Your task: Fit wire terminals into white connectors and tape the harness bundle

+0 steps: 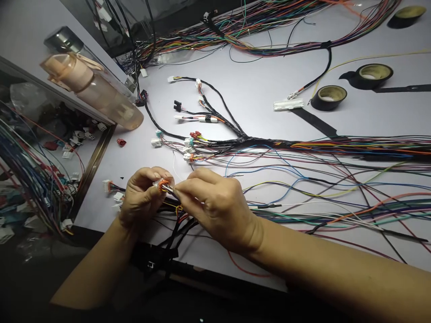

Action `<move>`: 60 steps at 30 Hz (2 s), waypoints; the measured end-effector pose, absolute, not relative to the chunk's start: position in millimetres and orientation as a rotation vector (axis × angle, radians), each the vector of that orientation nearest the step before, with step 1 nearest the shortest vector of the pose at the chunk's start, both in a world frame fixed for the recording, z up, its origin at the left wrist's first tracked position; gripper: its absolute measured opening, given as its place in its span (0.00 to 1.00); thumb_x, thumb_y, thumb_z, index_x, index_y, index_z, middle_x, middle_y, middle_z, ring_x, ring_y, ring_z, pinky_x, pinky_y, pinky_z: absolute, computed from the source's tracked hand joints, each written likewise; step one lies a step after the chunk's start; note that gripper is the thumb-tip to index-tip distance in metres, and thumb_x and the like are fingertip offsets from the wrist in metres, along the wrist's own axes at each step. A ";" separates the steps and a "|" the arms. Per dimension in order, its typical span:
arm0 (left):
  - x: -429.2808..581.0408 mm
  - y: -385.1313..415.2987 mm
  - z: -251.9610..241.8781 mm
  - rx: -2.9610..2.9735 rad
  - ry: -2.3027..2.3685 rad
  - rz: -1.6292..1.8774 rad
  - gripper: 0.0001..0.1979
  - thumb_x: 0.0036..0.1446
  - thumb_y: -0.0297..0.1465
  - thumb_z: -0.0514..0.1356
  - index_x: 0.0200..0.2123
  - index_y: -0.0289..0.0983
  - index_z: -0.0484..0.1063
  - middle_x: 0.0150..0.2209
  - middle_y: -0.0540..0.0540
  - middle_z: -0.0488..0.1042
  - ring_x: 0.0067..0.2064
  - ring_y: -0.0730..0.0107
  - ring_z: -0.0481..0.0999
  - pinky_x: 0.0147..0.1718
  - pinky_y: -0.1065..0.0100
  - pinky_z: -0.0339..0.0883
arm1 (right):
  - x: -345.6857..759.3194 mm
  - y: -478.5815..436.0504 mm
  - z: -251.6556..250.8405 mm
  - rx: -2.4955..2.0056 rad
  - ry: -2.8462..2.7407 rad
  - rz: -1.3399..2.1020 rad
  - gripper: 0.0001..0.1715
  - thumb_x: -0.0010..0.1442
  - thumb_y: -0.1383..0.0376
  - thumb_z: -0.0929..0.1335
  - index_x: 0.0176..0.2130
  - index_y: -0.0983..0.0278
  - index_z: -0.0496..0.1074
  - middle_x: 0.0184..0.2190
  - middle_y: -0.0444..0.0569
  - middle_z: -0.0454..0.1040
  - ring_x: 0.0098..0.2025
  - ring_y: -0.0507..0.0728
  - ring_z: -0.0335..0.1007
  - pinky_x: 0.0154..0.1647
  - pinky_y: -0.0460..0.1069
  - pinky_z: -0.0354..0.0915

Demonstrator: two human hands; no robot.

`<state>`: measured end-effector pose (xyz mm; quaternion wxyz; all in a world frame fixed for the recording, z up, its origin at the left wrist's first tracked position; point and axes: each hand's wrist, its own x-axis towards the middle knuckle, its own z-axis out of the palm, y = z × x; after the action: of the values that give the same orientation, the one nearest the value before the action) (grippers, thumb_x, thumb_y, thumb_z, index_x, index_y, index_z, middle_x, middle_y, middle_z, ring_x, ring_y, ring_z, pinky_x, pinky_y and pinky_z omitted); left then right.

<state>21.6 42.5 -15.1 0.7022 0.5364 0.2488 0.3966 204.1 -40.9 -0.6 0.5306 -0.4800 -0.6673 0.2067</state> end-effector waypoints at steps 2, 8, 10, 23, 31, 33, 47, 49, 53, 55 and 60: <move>21.5 42.5 -15.9 1.220 0.547 0.889 0.09 0.49 0.22 0.68 0.34 0.41 0.79 0.35 0.48 0.80 0.37 0.73 0.78 0.36 0.73 0.74 | 203.1 -40.5 -0.4 -1.163 -1.607 0.474 0.08 0.62 0.70 0.66 0.37 0.66 0.76 0.29 0.48 0.74 0.30 0.49 0.70 0.31 0.43 0.67; 22.0 40.0 -20.9 1.255 0.549 0.907 0.08 0.47 0.26 0.69 0.33 0.41 0.79 0.35 0.47 0.80 0.37 0.70 0.79 0.35 0.70 0.76 | 196.9 -39.2 -2.5 -1.170 -1.605 0.416 0.08 0.62 0.71 0.66 0.34 0.66 0.76 0.29 0.48 0.75 0.30 0.49 0.71 0.33 0.43 0.68; 23.1 38.6 -21.7 1.258 0.568 0.905 0.08 0.45 0.26 0.70 0.32 0.40 0.79 0.34 0.46 0.80 0.37 0.68 0.79 0.36 0.68 0.76 | 196.1 -39.7 -3.3 -1.186 -1.595 0.405 0.07 0.62 0.70 0.67 0.34 0.66 0.77 0.29 0.47 0.75 0.30 0.49 0.71 0.33 0.43 0.68; 24.7 35.8 -17.7 1.232 0.560 0.936 0.07 0.46 0.25 0.70 0.31 0.39 0.79 0.34 0.47 0.80 0.38 0.68 0.79 0.38 0.67 0.76 | 207.8 -42.8 -0.7 -1.196 -1.833 0.074 0.04 0.60 0.70 0.69 0.38 0.63 0.74 0.33 0.47 0.78 0.33 0.51 0.72 0.35 0.46 0.67; 30.1 29.7 -17.5 1.113 0.593 0.953 0.06 0.48 0.27 0.69 0.32 0.39 0.78 0.34 0.48 0.80 0.36 0.71 0.79 0.34 0.71 0.76 | 203.6 -38.3 -12.4 -1.150 -1.821 -0.057 0.06 0.62 0.71 0.67 0.40 0.63 0.73 0.32 0.47 0.78 0.33 0.51 0.72 0.36 0.46 0.68; 31.3 28.2 -16.6 1.063 0.607 0.962 0.06 0.47 0.27 0.70 0.31 0.39 0.78 0.34 0.48 0.80 0.35 0.71 0.79 0.32 0.72 0.76 | 200.7 -36.7 -15.6 -1.151 -1.779 -0.021 0.07 0.62 0.71 0.67 0.40 0.63 0.73 0.33 0.47 0.77 0.34 0.51 0.72 0.36 0.45 0.68; 27.6 30.1 -21.4 1.131 0.616 0.939 0.07 0.45 0.25 0.70 0.30 0.40 0.79 0.34 0.47 0.81 0.38 0.70 0.80 0.39 0.69 0.75 | 200.4 -37.9 -18.2 -1.131 -1.698 0.260 0.07 0.63 0.70 0.65 0.38 0.65 0.74 0.32 0.49 0.76 0.34 0.50 0.72 0.37 0.45 0.69; 27.6 30.2 -21.7 1.160 0.596 0.939 0.08 0.46 0.24 0.70 0.31 0.40 0.80 0.34 0.47 0.81 0.39 0.70 0.80 0.41 0.69 0.74 | 203.6 -39.3 -16.5 -1.149 -1.729 0.236 0.07 0.63 0.70 0.65 0.38 0.66 0.74 0.33 0.49 0.77 0.34 0.50 0.72 0.37 0.45 0.69; 27.6 30.7 -22.2 1.191 0.577 0.942 0.08 0.47 0.24 0.69 0.32 0.41 0.80 0.35 0.47 0.81 0.39 0.69 0.79 0.42 0.67 0.74 | 206.2 -41.3 -11.0 -1.162 -1.782 0.154 0.07 0.64 0.70 0.65 0.38 0.66 0.74 0.32 0.49 0.77 0.34 0.51 0.73 0.37 0.45 0.68; 27.3 31.1 -22.8 1.203 0.594 0.952 0.08 0.46 0.25 0.70 0.32 0.41 0.80 0.34 0.46 0.81 0.39 0.68 0.79 0.41 0.66 0.74 | 204.9 -41.5 -9.3 -1.184 -1.791 0.131 0.08 0.64 0.69 0.64 0.37 0.65 0.74 0.31 0.49 0.77 0.33 0.51 0.72 0.36 0.45 0.68; 24.8 31.4 -24.5 1.240 0.619 0.954 0.09 0.43 0.25 0.72 0.30 0.41 0.80 0.32 0.46 0.80 0.37 0.67 0.79 0.40 0.66 0.75 | 202.1 -41.6 -10.5 -1.193 -1.835 0.132 0.10 0.65 0.69 0.63 0.35 0.66 0.74 0.29 0.49 0.76 0.31 0.51 0.71 0.34 0.45 0.66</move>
<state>24.8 31.4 -24.5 0.6664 0.5495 0.2742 0.4229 202.1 -41.6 -10.5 0.4570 -0.4839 -0.7444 0.0534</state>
